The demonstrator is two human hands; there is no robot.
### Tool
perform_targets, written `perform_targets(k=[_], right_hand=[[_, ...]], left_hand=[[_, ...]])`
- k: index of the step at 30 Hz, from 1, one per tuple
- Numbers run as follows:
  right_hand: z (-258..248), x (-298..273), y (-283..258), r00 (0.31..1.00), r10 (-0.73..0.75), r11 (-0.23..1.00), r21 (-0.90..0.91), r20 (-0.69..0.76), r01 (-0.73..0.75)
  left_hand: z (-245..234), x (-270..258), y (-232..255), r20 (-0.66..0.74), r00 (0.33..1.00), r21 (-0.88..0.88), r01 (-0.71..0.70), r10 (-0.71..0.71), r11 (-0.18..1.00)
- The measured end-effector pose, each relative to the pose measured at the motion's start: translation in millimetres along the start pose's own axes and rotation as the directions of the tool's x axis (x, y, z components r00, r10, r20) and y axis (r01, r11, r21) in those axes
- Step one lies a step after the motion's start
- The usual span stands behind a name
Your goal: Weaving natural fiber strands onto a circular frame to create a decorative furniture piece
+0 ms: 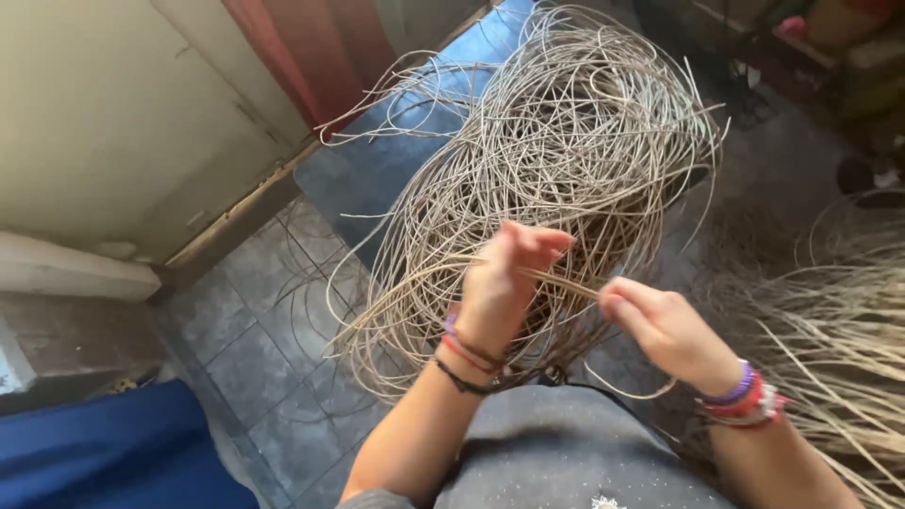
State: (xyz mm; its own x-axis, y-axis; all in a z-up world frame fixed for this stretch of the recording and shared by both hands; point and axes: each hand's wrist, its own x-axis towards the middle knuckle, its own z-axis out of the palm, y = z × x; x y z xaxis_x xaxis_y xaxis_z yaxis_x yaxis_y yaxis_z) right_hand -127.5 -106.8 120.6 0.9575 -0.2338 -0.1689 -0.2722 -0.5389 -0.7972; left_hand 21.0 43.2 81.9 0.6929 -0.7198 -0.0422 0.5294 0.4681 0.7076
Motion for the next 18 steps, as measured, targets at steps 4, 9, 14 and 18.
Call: perform_targets(k=[4, 9, 14, 18], right_hand=[[-7, 1, 4, 0.999, 0.01, 0.998, 0.065, 0.035, -0.013], [-5, 0, 15, 1.0, -0.006, 0.985, 0.171, -0.023, 0.009], [-36, -25, 26, 0.951, 0.164, 0.915, 0.401, -0.263, -0.046], [-35, -32, 38, 0.915, 0.237, 0.929, 0.351, -0.325, -0.116]], left_hand=[[13, -3, 0, -0.021, 0.996, 0.057, -0.082, 0.083, 0.995], [33, -7, -21, 0.11, 0.991, -0.047, 0.076, -0.07, 0.996], [-21, 9, 5, -0.539, 0.842, -0.115, -0.066, -0.007, 0.991], [11, 8, -22, -0.336, 0.942, 0.095, 0.027, 0.006, 0.995]])
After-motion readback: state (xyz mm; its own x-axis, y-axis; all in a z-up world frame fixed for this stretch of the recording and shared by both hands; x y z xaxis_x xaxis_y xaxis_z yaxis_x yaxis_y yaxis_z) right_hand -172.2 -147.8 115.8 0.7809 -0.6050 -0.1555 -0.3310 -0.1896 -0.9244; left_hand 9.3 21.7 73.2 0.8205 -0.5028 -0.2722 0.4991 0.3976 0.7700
